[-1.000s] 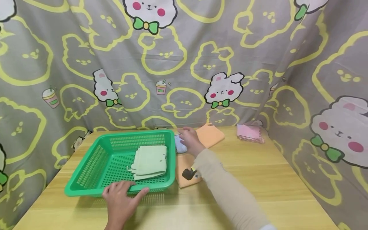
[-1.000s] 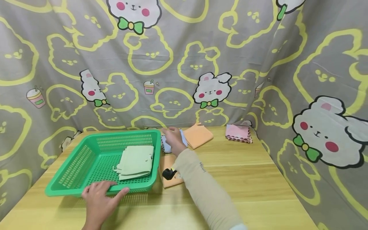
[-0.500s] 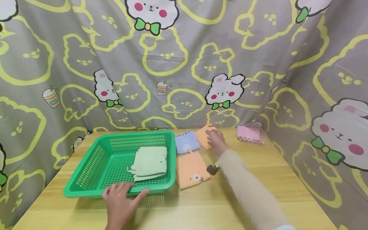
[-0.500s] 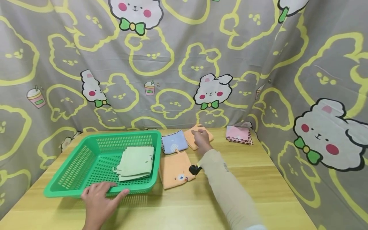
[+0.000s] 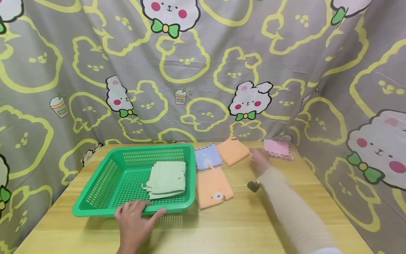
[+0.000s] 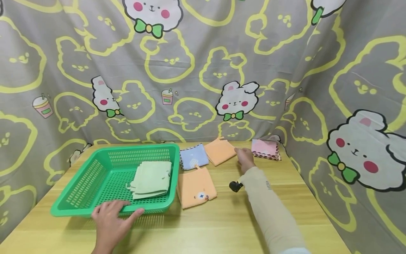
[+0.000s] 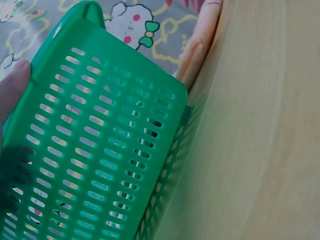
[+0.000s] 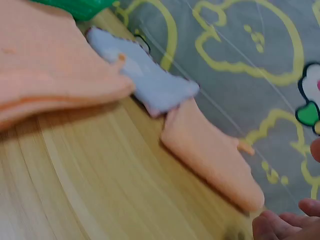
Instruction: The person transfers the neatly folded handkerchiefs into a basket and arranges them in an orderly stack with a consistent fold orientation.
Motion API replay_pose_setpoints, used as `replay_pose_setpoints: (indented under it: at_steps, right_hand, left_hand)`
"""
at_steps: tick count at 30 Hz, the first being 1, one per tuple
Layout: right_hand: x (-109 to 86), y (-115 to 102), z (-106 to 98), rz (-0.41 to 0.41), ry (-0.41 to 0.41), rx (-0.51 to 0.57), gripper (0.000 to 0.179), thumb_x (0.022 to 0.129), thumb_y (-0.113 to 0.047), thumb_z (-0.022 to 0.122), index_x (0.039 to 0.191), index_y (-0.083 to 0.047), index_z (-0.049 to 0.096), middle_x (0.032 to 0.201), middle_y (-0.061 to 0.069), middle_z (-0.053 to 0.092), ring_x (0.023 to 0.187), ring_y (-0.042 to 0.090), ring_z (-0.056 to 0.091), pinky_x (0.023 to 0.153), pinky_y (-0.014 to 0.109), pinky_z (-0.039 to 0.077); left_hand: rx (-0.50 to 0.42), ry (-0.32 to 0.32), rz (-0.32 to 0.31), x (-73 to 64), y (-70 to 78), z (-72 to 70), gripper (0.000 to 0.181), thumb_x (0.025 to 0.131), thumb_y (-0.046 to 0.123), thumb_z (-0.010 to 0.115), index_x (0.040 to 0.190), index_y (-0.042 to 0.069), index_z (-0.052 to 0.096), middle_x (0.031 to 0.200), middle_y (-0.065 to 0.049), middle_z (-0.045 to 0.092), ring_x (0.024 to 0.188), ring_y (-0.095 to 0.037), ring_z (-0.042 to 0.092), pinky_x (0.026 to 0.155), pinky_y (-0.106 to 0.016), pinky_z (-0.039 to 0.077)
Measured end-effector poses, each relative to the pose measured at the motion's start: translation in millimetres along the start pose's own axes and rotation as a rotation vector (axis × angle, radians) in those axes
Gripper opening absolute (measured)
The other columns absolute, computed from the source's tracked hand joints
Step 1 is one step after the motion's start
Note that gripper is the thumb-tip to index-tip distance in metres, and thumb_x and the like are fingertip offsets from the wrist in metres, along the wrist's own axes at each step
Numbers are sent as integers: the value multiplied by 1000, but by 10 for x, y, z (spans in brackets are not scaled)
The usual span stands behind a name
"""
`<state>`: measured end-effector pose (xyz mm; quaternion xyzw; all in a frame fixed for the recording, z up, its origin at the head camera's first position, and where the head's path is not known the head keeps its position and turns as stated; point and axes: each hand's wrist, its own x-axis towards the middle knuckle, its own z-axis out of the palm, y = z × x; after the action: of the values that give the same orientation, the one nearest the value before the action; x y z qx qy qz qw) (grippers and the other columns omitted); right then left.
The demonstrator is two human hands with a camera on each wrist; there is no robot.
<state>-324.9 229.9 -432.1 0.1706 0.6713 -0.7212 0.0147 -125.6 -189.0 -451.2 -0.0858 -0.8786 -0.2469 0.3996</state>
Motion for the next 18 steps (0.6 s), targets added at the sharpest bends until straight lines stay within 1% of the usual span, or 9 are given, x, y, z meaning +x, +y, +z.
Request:
replay_pose_setpoints:
  at_steps: [2, 5, 6, 9, 10, 13, 14, 16, 18]
  right_hand:
    - [15, 14, -73, -5, -3, -74, 56, 100, -19, 48, 150, -4, 29, 127, 18, 44, 99, 23, 51, 92, 34, 43]
    - [43, 24, -179, -20, -10, -176, 53, 101, -25, 47, 148, -4, 35, 94, 7, 46, 58, 12, 42, 64, 26, 45]
    - [56, 26, -216, -25, -15, -205, 53, 101, -27, 47, 148, -5, 35, 84, 5, 44, 50, 10, 37, 56, 24, 43]
    - [94, 24, -322, -43, -29, -259, 53, 101, -28, 47, 147, -5, 37, 75, 1, 41, 45, 9, 34, 50, 25, 41]
    - [102, 17, -357, -69, -36, -312, 52, 101, -25, 47, 147, -4, 37, 78, 3, 47, 49, 9, 36, 54, 28, 44]
    - [121, -4, -436, -92, -25, -361, 49, 100, -25, 46, 144, -4, 42, 82, 7, 47, 54, 12, 37, 59, 31, 46]
    - [120, -14, -452, -90, -25, -345, 48, 100, -25, 46, 143, -4, 42, 86, 9, 48, 57, 12, 39, 62, 31, 46]
    - [112, -35, -476, -81, -24, -305, 50, 101, -26, 47, 145, -4, 39, 110, 13, 49, 62, 11, 40, 69, 31, 47]
    - [106, -51, -492, -67, -31, -212, 52, 101, -27, 48, 145, -1, 35, 123, 17, 43, 66, 11, 41, 72, 28, 45]
  left_hand:
    - [2, -1, -2, 0, 1, 1, 53, 68, 65, 75, 76, 13, 67, 77, -4, 66, 77, -29, 52, 82, -60, 25]
    - [6, -5, -8, -7, 3, -3, 53, 68, 65, 75, 75, 13, 67, 77, -4, 66, 77, -30, 52, 82, -60, 25]
    - [8, -6, -11, -11, 4, -4, 53, 68, 65, 75, 75, 13, 67, 77, -3, 66, 78, -30, 52, 82, -60, 25]
    - [8, -8, -17, -22, 3, -3, 52, 67, 64, 76, 76, 13, 67, 77, -3, 66, 78, -29, 52, 82, -60, 25]
    - [6, -7, -18, -26, 2, -2, 52, 67, 64, 76, 76, 13, 67, 78, -3, 66, 78, -29, 52, 82, -60, 25]
    - [1, -2, -17, -29, -1, 8, 52, 67, 63, 76, 76, 13, 67, 78, -3, 66, 78, -29, 52, 83, -60, 25]
    - [0, 0, -15, -29, -2, 11, 52, 67, 63, 76, 76, 13, 67, 77, -3, 66, 78, -29, 52, 83, -60, 25]
    - [-2, 5, -11, -27, -3, 15, 52, 67, 63, 76, 76, 13, 67, 77, -3, 66, 78, -29, 52, 83, -60, 25]
    - [-1, 11, -6, -25, -4, 18, 52, 68, 64, 76, 75, 13, 67, 76, -4, 66, 77, -30, 52, 82, -60, 25]
